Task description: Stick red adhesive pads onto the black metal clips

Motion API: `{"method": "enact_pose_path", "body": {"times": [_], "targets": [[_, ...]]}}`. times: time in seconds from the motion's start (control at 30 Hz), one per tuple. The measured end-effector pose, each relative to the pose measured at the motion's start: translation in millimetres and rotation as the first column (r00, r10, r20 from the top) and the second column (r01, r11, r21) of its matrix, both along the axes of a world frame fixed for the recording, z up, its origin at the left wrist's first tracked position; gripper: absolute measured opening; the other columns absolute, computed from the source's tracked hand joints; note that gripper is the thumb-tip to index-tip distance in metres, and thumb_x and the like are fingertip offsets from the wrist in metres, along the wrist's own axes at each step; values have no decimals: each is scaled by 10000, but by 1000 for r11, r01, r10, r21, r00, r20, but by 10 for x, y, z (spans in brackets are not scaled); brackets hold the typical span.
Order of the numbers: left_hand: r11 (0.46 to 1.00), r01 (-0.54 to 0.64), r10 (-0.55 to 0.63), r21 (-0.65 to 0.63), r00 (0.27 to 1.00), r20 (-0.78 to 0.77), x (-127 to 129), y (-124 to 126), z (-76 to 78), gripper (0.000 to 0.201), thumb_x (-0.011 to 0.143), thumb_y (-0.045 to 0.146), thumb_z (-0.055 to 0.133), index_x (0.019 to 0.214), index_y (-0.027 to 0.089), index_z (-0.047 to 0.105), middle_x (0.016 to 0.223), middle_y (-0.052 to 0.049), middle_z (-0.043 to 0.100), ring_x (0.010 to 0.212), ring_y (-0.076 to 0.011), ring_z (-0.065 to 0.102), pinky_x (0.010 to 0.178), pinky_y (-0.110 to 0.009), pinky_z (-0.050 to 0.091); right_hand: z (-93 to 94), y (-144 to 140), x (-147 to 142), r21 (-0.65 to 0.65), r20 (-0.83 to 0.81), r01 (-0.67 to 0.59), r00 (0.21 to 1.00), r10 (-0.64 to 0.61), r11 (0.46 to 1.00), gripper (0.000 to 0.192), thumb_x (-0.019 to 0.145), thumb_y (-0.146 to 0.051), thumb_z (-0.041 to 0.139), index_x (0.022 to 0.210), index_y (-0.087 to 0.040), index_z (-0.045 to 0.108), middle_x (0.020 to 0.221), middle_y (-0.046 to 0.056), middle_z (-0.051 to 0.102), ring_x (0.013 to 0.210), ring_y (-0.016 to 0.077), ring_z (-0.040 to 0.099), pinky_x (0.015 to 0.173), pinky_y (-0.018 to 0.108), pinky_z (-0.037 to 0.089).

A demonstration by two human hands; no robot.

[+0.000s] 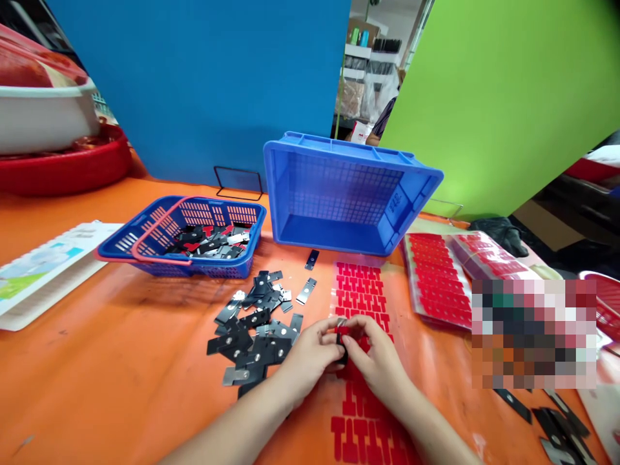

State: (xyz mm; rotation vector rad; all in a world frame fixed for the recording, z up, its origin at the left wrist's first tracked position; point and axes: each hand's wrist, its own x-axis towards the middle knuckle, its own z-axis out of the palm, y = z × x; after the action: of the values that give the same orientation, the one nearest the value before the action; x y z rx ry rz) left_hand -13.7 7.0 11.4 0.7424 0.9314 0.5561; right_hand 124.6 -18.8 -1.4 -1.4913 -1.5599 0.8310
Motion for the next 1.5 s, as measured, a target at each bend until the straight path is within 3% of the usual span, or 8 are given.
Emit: {"method": "enact_pose_path", "body": {"times": [0.33, 1.0, 1.27, 1.4, 1.5], "targets": [[998, 40, -39, 44, 999, -5, -8, 13, 17, 441, 645, 136, 533, 1079, 218, 528, 686, 23, 538, 607, -92, 509, 642, -262, 432, -20, -6, 13, 62, 26, -27, 999, 26, 998, 194, 731, -134, 487, 901, -217, 531, 849, 20, 576, 769, 161, 549, 707, 301, 453], [1000, 15, -15, 25, 1000, -6, -14, 30, -21, 483, 607, 127, 566, 1082, 204, 542, 699, 6, 569, 640, -113, 512, 639, -268, 433, 51, -20, 42, 31, -13, -70, 997, 70, 997, 207, 765, -130, 422, 924, -215, 523, 909, 36, 577, 860, 179, 542, 762, 328, 450], [998, 14, -12, 55, 999, -30, -3, 24, -37, 454, 640, 291, 631, 1066, 187, 515, 726, -12, 589, 680, -140, 542, 627, -275, 432, 59, -25, 36, 27, 2, -72, 997, 72, 997, 201, 775, -132, 419, 926, -218, 521, 911, 34, 574, 854, 175, 545, 755, 315, 446], [996, 9, -11, 84, 1000, 22, -4, 26, -53, 383, 676, 262, 599, 1043, 188, 513, 693, 3, 572, 625, -117, 531, 587, -245, 418, 63, -50, -14, 108, 50, -48, 998, 43, 993, 177, 767, -135, 445, 907, -222, 511, 897, 38, 553, 857, 181, 529, 761, 326, 434], [995, -19, 11, 94, 996, 84, -7, 35, -42, 390, 679, 213, 590, 1057, 183, 496, 662, 19, 553, 592, -100, 516, 584, -234, 413, 68, -51, -47, 180, 64, -38, 998, 27, 983, 172, 760, -145, 467, 911, -224, 496, 999, 62, 510, 961, 200, 486, 816, 346, 410]]}}
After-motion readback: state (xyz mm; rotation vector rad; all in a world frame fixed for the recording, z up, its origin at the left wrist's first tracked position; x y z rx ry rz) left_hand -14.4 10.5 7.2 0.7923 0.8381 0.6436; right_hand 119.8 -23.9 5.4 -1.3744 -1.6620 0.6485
